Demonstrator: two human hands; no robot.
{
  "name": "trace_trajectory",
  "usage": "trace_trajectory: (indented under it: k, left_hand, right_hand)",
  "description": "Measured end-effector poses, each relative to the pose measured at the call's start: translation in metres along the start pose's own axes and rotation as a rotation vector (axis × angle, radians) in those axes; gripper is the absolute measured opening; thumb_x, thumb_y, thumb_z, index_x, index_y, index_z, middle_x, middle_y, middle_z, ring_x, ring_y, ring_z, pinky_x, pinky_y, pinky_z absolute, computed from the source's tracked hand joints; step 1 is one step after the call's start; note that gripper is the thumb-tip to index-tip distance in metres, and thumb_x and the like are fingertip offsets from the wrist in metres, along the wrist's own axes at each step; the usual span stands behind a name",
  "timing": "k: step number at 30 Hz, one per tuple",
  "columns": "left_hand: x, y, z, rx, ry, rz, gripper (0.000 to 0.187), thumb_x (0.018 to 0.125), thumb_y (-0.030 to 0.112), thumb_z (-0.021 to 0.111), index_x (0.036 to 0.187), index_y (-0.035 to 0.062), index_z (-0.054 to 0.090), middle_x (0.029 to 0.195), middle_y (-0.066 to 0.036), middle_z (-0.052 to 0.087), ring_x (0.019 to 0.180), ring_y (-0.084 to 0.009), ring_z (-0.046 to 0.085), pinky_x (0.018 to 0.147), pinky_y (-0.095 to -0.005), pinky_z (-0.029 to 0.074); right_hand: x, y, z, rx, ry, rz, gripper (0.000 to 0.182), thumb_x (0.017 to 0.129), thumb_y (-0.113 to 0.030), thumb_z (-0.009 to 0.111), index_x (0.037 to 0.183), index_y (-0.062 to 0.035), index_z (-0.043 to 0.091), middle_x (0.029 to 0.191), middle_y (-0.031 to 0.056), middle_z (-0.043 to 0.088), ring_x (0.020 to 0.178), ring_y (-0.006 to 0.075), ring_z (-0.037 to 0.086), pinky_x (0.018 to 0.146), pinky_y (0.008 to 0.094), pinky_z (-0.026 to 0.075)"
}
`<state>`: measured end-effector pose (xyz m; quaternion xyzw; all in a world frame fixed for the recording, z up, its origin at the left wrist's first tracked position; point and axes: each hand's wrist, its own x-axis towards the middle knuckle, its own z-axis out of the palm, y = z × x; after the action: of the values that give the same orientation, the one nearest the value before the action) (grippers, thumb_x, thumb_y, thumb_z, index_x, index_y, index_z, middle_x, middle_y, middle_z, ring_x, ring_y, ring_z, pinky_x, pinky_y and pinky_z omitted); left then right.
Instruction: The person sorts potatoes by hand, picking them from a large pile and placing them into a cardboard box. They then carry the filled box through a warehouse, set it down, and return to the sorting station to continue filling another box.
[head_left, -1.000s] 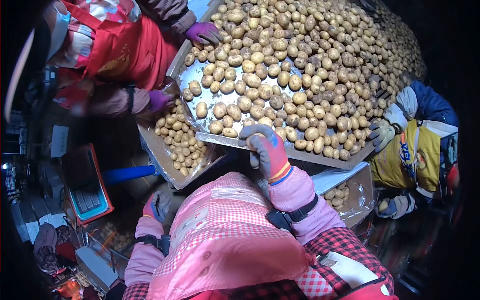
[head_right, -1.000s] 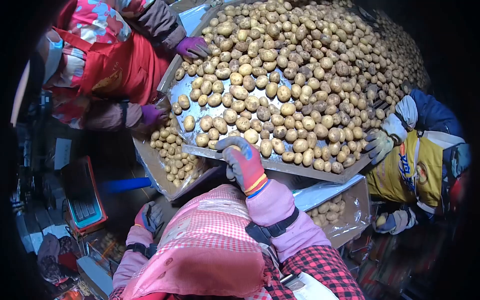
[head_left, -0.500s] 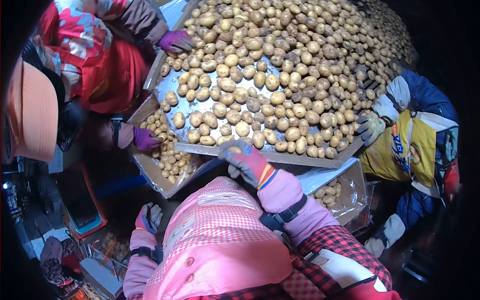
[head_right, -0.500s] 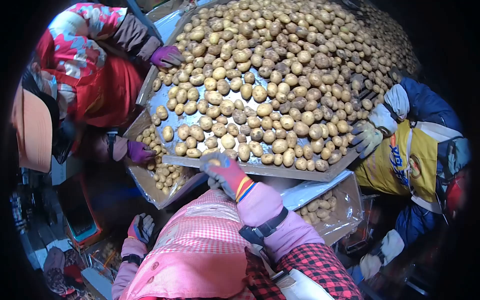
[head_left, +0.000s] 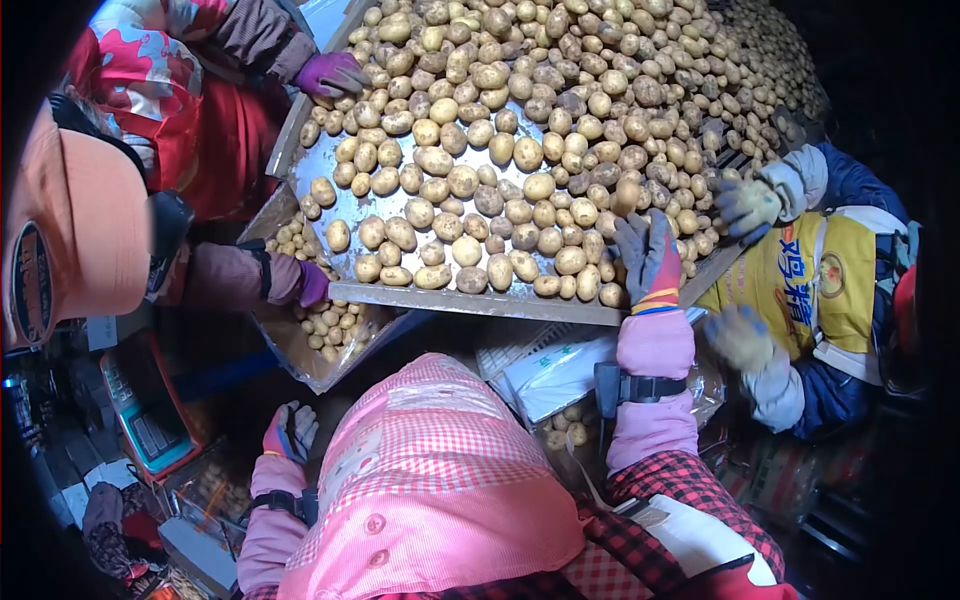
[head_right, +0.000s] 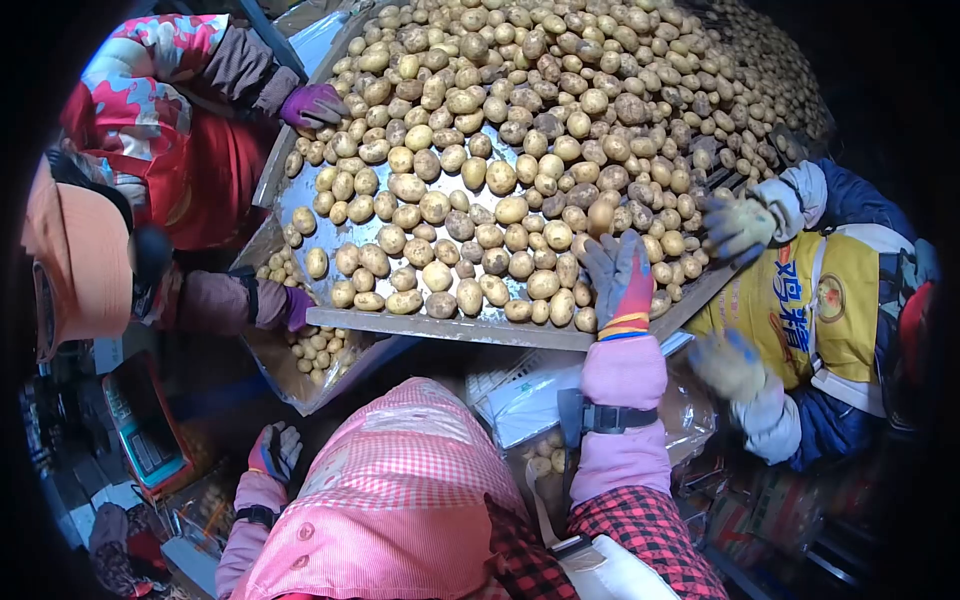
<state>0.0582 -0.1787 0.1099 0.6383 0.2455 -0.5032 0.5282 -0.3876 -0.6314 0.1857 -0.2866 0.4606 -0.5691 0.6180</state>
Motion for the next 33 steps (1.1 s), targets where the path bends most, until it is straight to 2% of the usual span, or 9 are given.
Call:
trace_trajectory:
  k: [2,9,11,14,16,26,27,32,33]
  left_hand:
    - [-0.001,0.0,0.0,0.02,-0.002,0.011,0.042,0.094,0.039,0.05,0.124,0.0101,0.051,0.121,-0.012,0.059,0.105,-0.0252,0.06,0.086,-0.04,0.052]
    - [-0.008,-0.008,-0.014,-0.01,0.052,0.01,0.045,0.093,0.042,0.049,0.126,0.01,0.05,0.127,-0.012,0.055,0.111,-0.0264,0.056,0.089,-0.0406,0.05]
    - [-0.007,-0.013,-0.015,-0.003,0.035,0.009,0.045,0.093,0.042,0.049,0.126,0.0103,0.05,0.127,-0.012,0.054,0.111,-0.0267,0.056,0.09,-0.0408,0.05]
    - [-0.003,-0.012,-0.02,0.025,0.017,-0.01,0.045,0.093,0.043,0.049,0.126,0.0117,0.049,0.13,-0.01,0.053,0.113,-0.0264,0.055,0.09,-0.0404,0.048]
    - [-0.007,-0.011,-0.021,0.023,0.011,-0.001,0.046,0.093,0.043,0.049,0.126,0.0121,0.05,0.13,-0.01,0.052,0.114,-0.0263,0.054,0.091,-0.0406,0.048]
    - [-0.006,-0.009,-0.016,0.011,0.015,0.027,0.045,0.094,0.041,0.048,0.127,0.012,0.05,0.126,-0.011,0.054,0.113,-0.0259,0.054,0.091,-0.0403,0.047]
    - [-0.006,-0.008,-0.012,0.016,0.013,0.021,0.045,0.094,0.041,0.048,0.127,0.012,0.05,0.126,-0.011,0.054,0.113,-0.0259,0.054,0.091,-0.0403,0.047]
    - [-0.008,-0.002,0.003,0.061,0.001,0.015,0.042,0.094,0.041,0.049,0.125,0.0134,0.051,0.125,-0.009,0.055,0.112,-0.0242,0.054,0.09,-0.0397,0.048]
    - [-0.008,-0.001,0.004,0.062,-0.005,0.016,0.042,0.094,0.041,0.049,0.125,0.0134,0.051,0.125,-0.009,0.055,0.112,-0.0242,0.054,0.09,-0.0397,0.048]
  right_hand:
    - [-0.007,0.008,0.007,-0.114,0.046,-0.001,0.052,0.095,-0.031,0.053,0.134,-0.0013,0.037,0.128,0.0217,0.046,0.11,0.0342,0.056,0.089,0.0398,0.051]
    - [0.012,0.008,-0.016,-0.515,0.095,-0.296,0.043,0.092,-0.006,0.051,0.132,0.0031,0.042,0.126,0.0147,0.05,0.115,0.0206,0.05,0.093,0.0307,0.046]
    - [0.007,0.003,-0.013,-0.641,0.101,-0.302,0.04,0.088,-0.006,0.053,0.128,0.0012,0.048,0.127,0.0153,0.05,0.118,0.0238,0.049,0.097,0.0333,0.042]
    - [0.0,0.008,-0.01,-1.264,-0.008,-0.506,0.034,0.08,-0.008,0.061,0.113,-0.0048,0.061,0.124,0.0162,0.052,0.123,0.0304,0.045,0.103,0.0381,0.036]
    - [-0.002,0.01,-0.012,-1.102,0.061,-0.516,0.034,0.079,-0.008,0.063,0.113,-0.0065,0.062,0.129,0.0158,0.049,0.124,0.0311,0.044,0.104,0.0389,0.035]
    - [-0.015,-0.011,-0.047,-1.129,0.122,-0.531,0.035,0.074,-0.004,0.065,0.108,-0.0091,0.065,0.131,0.014,0.048,0.123,0.031,0.044,0.103,0.0393,0.036]
    - [-0.019,-0.014,-0.048,-1.238,0.154,-0.585,0.022,0.078,-0.005,0.062,0.1,-0.0077,0.066,0.126,0.0134,0.052,0.12,0.0272,0.047,0.1,0.0365,0.038]
    - [-0.039,-0.024,-0.059,-1.479,0.174,-0.6,0.021,0.078,-0.005,0.059,0.096,-0.0059,0.067,0.113,0.0119,0.059,0.107,0.0266,0.055,0.094,0.0357,0.042]
    - [-0.045,-0.022,-0.057,-1.375,0.088,-0.458,0.021,0.077,-0.007,0.061,0.098,-0.0068,0.066,0.109,0.0111,0.061,0.104,0.027,0.056,0.091,0.0354,0.044]
